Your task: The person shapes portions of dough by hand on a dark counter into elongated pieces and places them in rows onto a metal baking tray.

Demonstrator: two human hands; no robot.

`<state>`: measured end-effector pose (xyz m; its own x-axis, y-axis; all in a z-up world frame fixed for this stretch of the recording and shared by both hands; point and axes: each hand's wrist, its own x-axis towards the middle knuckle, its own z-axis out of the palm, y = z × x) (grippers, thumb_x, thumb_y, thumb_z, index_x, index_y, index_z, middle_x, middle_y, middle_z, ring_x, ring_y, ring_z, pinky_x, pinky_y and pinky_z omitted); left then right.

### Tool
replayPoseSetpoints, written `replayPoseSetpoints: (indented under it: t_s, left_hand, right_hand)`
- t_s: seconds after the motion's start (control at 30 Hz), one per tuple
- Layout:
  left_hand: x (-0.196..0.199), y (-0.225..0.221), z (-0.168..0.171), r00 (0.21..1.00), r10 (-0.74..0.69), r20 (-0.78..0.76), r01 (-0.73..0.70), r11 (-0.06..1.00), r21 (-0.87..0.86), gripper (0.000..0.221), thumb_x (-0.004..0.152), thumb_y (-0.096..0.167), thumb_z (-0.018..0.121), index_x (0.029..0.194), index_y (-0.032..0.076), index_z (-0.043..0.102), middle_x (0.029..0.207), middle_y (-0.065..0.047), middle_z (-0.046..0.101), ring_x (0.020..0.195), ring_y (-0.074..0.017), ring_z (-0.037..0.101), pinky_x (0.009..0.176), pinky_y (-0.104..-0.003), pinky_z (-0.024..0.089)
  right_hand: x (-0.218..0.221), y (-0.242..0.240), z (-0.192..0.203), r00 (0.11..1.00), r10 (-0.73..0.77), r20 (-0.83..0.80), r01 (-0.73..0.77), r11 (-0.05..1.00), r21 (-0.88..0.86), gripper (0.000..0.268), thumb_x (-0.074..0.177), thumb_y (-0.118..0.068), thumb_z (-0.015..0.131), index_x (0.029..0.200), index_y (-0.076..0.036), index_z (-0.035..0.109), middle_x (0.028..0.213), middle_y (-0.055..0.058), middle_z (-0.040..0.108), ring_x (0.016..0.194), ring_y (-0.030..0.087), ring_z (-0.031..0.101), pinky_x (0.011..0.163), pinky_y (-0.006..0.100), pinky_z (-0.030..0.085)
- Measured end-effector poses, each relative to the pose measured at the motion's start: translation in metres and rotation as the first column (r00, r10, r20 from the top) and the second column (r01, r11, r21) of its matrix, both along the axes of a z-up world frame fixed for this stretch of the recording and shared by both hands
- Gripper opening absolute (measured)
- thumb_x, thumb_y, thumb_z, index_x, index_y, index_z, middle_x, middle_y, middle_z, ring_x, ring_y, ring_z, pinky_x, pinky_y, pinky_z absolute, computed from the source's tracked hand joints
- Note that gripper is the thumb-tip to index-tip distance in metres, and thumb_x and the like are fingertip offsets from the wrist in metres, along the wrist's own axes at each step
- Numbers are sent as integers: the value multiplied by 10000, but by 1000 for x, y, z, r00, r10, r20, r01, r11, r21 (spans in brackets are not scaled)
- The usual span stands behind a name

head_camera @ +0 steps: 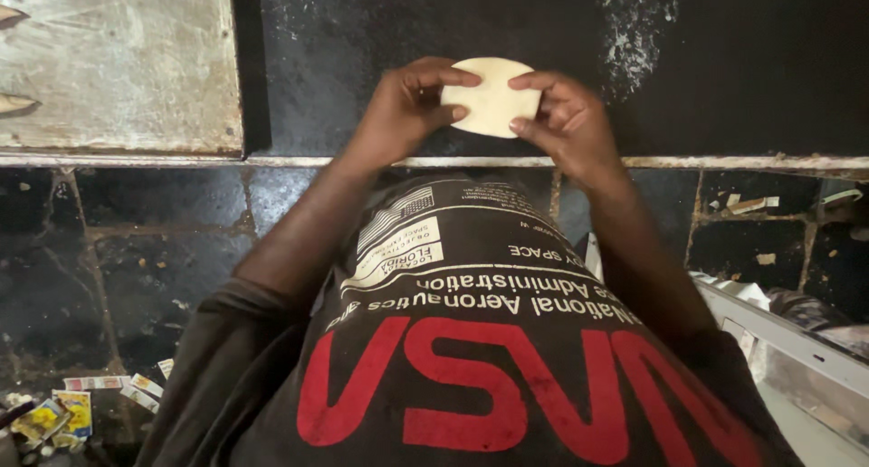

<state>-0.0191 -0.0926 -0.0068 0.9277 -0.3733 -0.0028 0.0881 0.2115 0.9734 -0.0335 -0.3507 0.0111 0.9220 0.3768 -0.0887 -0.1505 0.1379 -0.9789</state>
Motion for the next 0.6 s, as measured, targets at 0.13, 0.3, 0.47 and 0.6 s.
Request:
replayPoseSetpoints:
  t_s: [0.13,0.3,0.47,0.6]
  left_hand:
    - [-2,7,3,998,-28,-64,29,1000,10,327,879,-85,767,1190,8,729,1303,-73,602,1126,-149,671,962,-283,595]
    - [8,2,-8,996,53,72,-57,996,67,174,1006,-55,766,1174,-12,781,1179,-106,706,1046,-145,699,920,-276,586]
    - [12,3,0,990,66,123,-86,982,168,272,926,-45,752,1189,25,749,1241,-58,656,986,-91,689,829,-222,578]
    - [11,6,8,993,43,114,-70,967,243,298,915,-42,782,1200,42,765,1235,-67,676,838,-66,562,709,-217,490]
  right_hand:
    - [5,-3,3,997,83,-4,-83,990,-111,389,979,108,699,1346,2,622,1087,93,686,974,92,639,838,240,530]
    - [16,-2,6,989,106,102,-98,992,-79,322,1011,102,678,1314,11,619,1140,90,705,1038,96,673,904,250,568]
    - [20,5,1,993,63,100,-54,994,-94,352,989,98,687,1317,8,596,1137,77,700,1064,89,660,919,242,551]
    - [18,4,5,997,57,48,-54,996,-67,379,983,98,680,1341,-1,601,1113,70,698,1054,88,666,916,238,557]
